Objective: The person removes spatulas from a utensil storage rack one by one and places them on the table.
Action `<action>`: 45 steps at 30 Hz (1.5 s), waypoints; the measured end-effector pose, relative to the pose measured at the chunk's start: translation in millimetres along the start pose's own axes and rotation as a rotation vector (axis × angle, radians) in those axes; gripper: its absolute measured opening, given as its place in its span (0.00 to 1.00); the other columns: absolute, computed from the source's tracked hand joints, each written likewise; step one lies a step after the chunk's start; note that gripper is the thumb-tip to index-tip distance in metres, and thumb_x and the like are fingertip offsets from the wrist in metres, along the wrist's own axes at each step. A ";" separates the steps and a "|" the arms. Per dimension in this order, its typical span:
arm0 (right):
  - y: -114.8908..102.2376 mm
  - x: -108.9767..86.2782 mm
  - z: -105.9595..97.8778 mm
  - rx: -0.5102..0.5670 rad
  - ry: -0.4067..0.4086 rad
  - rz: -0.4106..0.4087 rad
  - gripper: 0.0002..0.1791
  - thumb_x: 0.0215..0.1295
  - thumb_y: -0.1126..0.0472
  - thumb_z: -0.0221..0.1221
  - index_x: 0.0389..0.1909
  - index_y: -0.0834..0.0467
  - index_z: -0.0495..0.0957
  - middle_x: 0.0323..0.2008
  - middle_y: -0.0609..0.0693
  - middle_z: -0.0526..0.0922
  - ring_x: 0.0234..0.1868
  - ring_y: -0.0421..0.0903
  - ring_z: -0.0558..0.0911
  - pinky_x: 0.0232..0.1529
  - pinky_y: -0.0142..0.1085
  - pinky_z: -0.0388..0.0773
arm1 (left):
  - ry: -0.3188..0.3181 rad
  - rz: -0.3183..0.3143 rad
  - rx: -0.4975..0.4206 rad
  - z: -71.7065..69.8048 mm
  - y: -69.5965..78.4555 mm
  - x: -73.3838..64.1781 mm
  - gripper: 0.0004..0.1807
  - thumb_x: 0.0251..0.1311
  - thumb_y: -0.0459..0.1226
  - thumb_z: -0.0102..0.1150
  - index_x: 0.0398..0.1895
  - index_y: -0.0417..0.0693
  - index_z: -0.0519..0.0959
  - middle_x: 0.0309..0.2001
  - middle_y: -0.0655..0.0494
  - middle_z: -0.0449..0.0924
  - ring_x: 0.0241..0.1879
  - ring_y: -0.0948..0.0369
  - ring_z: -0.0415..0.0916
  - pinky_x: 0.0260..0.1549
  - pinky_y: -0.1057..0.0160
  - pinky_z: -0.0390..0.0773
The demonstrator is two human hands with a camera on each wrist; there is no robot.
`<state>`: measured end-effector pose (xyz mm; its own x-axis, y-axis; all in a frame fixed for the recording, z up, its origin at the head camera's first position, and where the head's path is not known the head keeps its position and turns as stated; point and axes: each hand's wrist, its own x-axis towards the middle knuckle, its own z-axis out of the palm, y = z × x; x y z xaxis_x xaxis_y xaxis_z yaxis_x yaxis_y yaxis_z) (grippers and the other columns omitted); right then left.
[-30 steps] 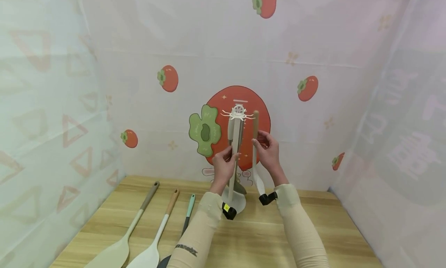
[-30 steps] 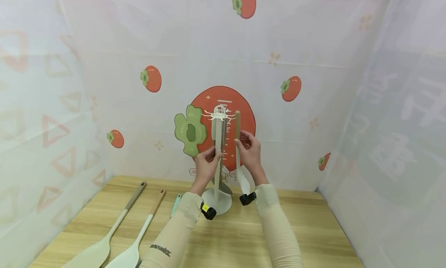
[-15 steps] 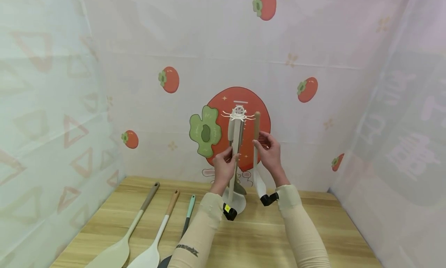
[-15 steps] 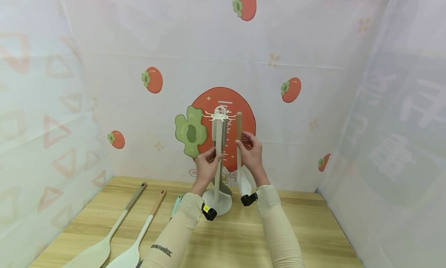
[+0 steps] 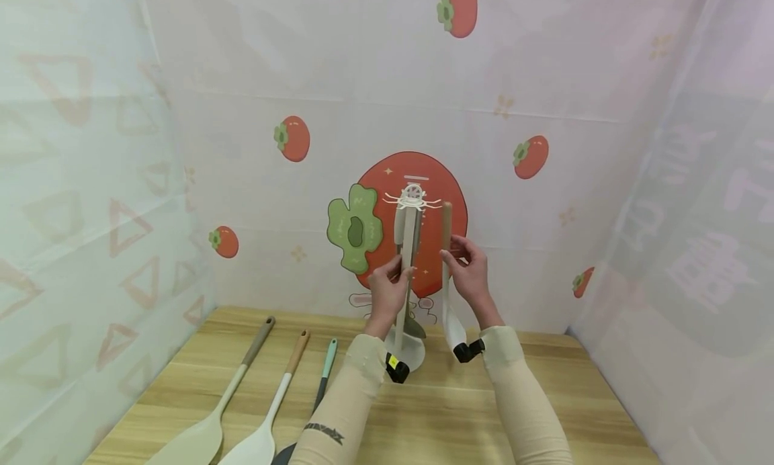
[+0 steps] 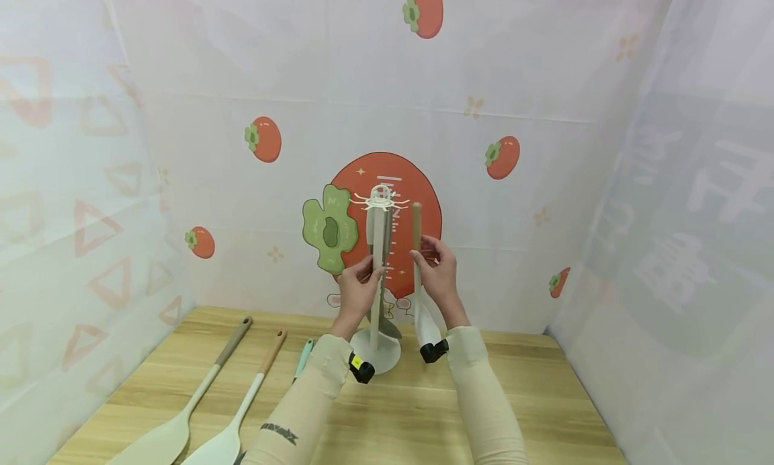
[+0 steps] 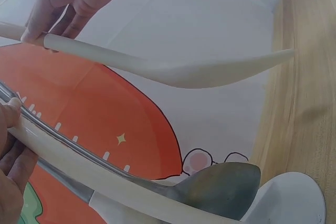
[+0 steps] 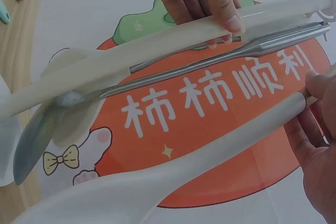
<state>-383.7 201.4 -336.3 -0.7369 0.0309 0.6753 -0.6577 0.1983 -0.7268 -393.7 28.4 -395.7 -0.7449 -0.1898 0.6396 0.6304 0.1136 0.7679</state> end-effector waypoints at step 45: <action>56.5 -22.3 -28.3 -0.231 0.097 0.194 0.17 0.62 0.71 0.68 0.53 0.67 0.83 0.42 0.67 0.85 0.33 0.47 0.83 0.32 0.21 0.78 | -0.003 0.027 0.003 -1.8 -2.1 -0.7 0.17 0.63 0.28 0.66 0.56 0.38 0.84 0.46 0.39 0.88 0.46 0.47 0.87 0.43 0.53 0.87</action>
<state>-400.0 239.6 -388.9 -0.8195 0.1812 0.5437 -0.4452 0.3961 -0.8031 -394.1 26.5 -397.8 -0.7283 -0.1842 0.6600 0.6495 0.1212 0.7506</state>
